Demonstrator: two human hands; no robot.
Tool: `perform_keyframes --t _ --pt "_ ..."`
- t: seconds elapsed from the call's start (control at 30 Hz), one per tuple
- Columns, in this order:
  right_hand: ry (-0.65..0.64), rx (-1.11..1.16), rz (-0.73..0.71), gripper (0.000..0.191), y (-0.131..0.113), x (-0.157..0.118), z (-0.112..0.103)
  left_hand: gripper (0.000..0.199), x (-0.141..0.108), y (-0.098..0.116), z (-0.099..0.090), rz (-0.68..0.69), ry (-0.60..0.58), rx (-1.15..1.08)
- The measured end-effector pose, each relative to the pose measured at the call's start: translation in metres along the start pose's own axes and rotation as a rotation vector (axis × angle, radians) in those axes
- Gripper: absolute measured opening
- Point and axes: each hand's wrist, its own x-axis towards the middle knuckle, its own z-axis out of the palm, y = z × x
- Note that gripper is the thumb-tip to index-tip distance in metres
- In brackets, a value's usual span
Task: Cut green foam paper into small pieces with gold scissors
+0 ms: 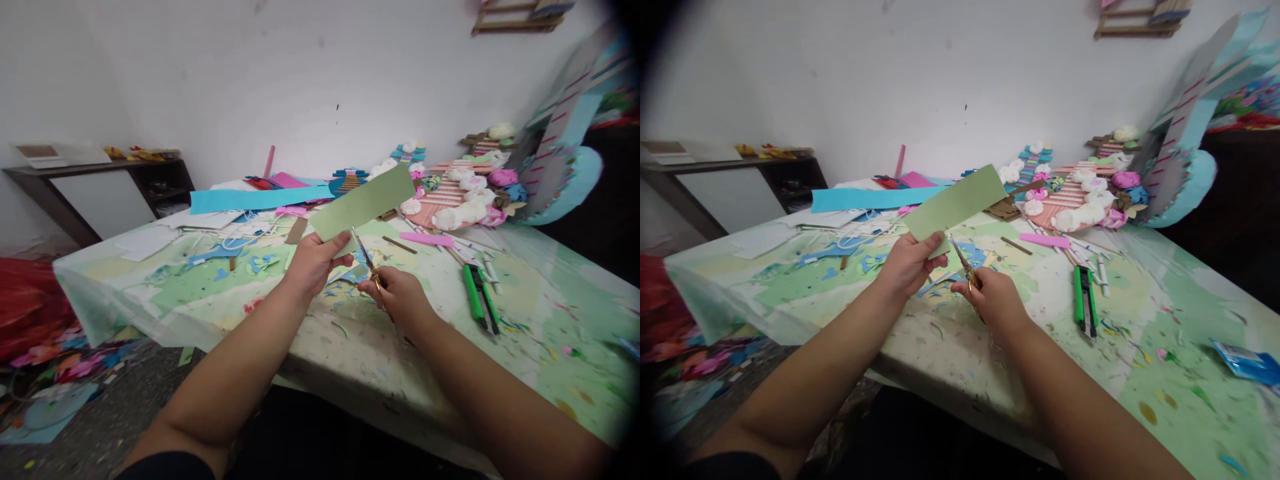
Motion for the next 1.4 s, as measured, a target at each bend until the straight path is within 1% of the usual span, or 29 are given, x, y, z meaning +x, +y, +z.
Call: perform_keyframes --t 0.17,0.3,0.33,0.4,0.47,0.53,0.63,0.73,0.9,1.07,1.17,1.3,1.4 --pt "0.069 -0.02 -0.048 0.036 0.003 -0.002 0.002 0.029 0.001 0.0 -0.001 -0.013 0.01 0.048" --pt "0.143 -0.036 -0.049 0.035 0.002 -0.004 0.0 0.032 0.005 -0.001 -0.002 -0.04 0.159 0.022" --pt "0.166 -0.033 -0.038 0.035 0.001 -0.004 -0.001 0.03 0.007 -0.002 -0.003 -0.042 0.185 0.0" --pt "0.193 -0.029 -0.01 0.036 0.0 -0.004 -0.002 0.024 0.009 -0.003 -0.004 -0.035 0.201 -0.046" --pt "0.18 -0.05 0.002 0.038 -0.001 -0.004 -0.002 0.021 0.009 -0.003 -0.004 -0.025 0.198 -0.064" --pt "0.142 -0.088 -0.003 0.04 -0.001 -0.004 -0.001 0.024 0.008 -0.003 -0.004 -0.018 0.186 -0.038" --pt "0.106 -0.134 -0.018 0.04 -0.001 -0.003 -0.001 0.026 0.005 -0.002 -0.003 -0.021 0.126 0.036" --pt "0.128 -0.155 -0.025 0.04 -0.002 -0.003 -0.003 0.025 0.003 -0.001 -0.003 -0.024 0.099 0.071" --pt "0.163 -0.161 -0.019 0.039 -0.003 -0.003 -0.008 0.027 0.004 0.0 -0.004 -0.006 0.153 0.085" --pt "0.162 -0.137 0.011 0.038 0.0 -0.001 -0.01 0.027 0.004 0.0 -0.005 -0.015 0.164 0.089" --pt "0.142 -0.122 0.014 0.037 0.001 0.0 -0.009 0.026 0.003 -0.002 -0.005 -0.019 0.141 0.094" --pt "0.098 -0.14 -0.031 0.037 0.0 0.0 -0.008 0.023 0.001 -0.005 -0.003 -0.024 0.079 0.1" --pt "0.099 -0.173 -0.061 0.038 -0.002 -0.001 -0.008 0.022 -0.001 -0.006 -0.001 -0.024 0.066 0.112"
